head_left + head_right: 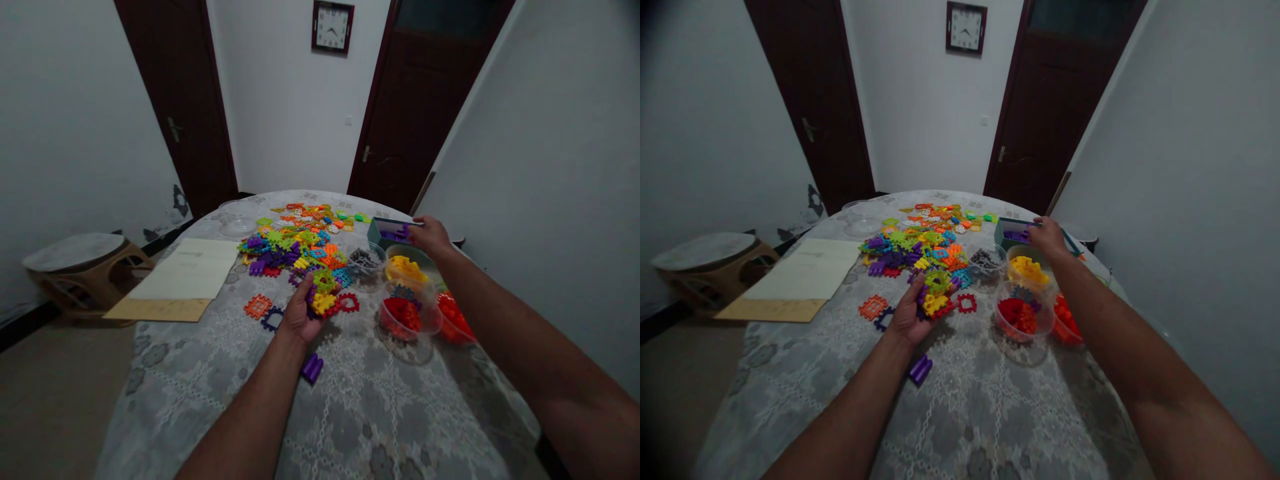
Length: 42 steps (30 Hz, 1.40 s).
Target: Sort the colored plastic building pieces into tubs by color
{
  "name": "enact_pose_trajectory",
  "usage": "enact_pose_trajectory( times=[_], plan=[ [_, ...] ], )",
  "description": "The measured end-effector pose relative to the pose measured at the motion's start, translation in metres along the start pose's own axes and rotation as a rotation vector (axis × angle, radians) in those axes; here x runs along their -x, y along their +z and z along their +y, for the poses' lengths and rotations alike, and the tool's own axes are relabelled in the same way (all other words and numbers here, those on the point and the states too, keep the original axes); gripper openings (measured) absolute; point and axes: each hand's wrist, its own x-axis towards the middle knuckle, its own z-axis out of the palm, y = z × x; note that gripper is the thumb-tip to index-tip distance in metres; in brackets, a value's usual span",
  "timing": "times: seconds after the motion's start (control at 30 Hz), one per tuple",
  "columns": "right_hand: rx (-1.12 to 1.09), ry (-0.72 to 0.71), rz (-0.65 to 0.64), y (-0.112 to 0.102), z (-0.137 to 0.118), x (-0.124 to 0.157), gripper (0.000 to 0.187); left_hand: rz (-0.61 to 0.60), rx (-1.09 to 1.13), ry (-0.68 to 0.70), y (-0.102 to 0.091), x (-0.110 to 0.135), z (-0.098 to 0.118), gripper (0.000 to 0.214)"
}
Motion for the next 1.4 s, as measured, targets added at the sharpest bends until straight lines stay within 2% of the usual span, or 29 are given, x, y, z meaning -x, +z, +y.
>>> enact_pose_trajectory(
  times=[0.1, 0.2, 0.27, 0.33, 0.43, 0.57, 0.7, 0.9, 1.07, 1.2, 1.27, 1.4],
  plan=[
    [0.018, -0.116, -0.145, 0.016, -0.005, 0.027, 0.030, -0.009, 0.008, -0.016, 0.000, 0.001, 0.000, 0.032],
    [0.032, -0.396, -0.385, 0.038, -0.021, 0.078, 0.028, -0.026, 0.008, -0.035, 0.000, 0.001, -0.001, 0.035],
    [0.054, -0.566, -0.485, 0.051, -0.034, 0.113, 0.031, -0.053, 0.007, -0.046, 0.000, 0.001, -0.002, 0.039],
    [0.075, -0.667, -0.528, 0.062, -0.045, 0.141, 0.033, -0.090, 0.018, -0.045, 0.000, 0.001, -0.004, 0.040],
    [0.093, -0.703, -0.514, 0.073, -0.055, 0.160, 0.028, -0.126, 0.028, -0.028, 0.002, 0.000, -0.007, 0.039],
    [0.093, -0.585, -0.464, 0.082, -0.054, 0.159, 0.010, -0.161, 0.050, -0.066, 0.004, 0.000, -0.008, 0.040],
    [0.003, -0.467, -0.459, 0.084, -0.049, 0.158, 0.009, -0.136, 0.042, -0.068, 0.003, 0.000, -0.009, 0.038],
    [-0.014, -0.453, -0.434, 0.077, -0.050, 0.170, 0.017, -0.128, -0.012, -0.019, 0.000, -0.003, -0.009, 0.034],
    [-0.141, -0.411, -0.428, 0.075, -0.053, 0.173, 0.011, -0.099, -0.033, 0.035, -0.003, -0.003, -0.007, 0.030],
    [-0.430, -0.093, -0.594, 0.080, -0.056, 0.175, 0.018, -0.121, -0.026, 0.027, -0.001, -0.001, -0.007, 0.035],
    [-0.550, 0.048, -0.632, 0.082, -0.057, 0.176, 0.021, -0.135, -0.024, 0.020, 0.000, 0.000, -0.007, 0.039],
    [-0.715, 0.202, -0.667, 0.083, -0.055, 0.180, 0.022, -0.124, -0.033, 0.010, 0.001, 0.000, -0.007, 0.040]
  ],
)
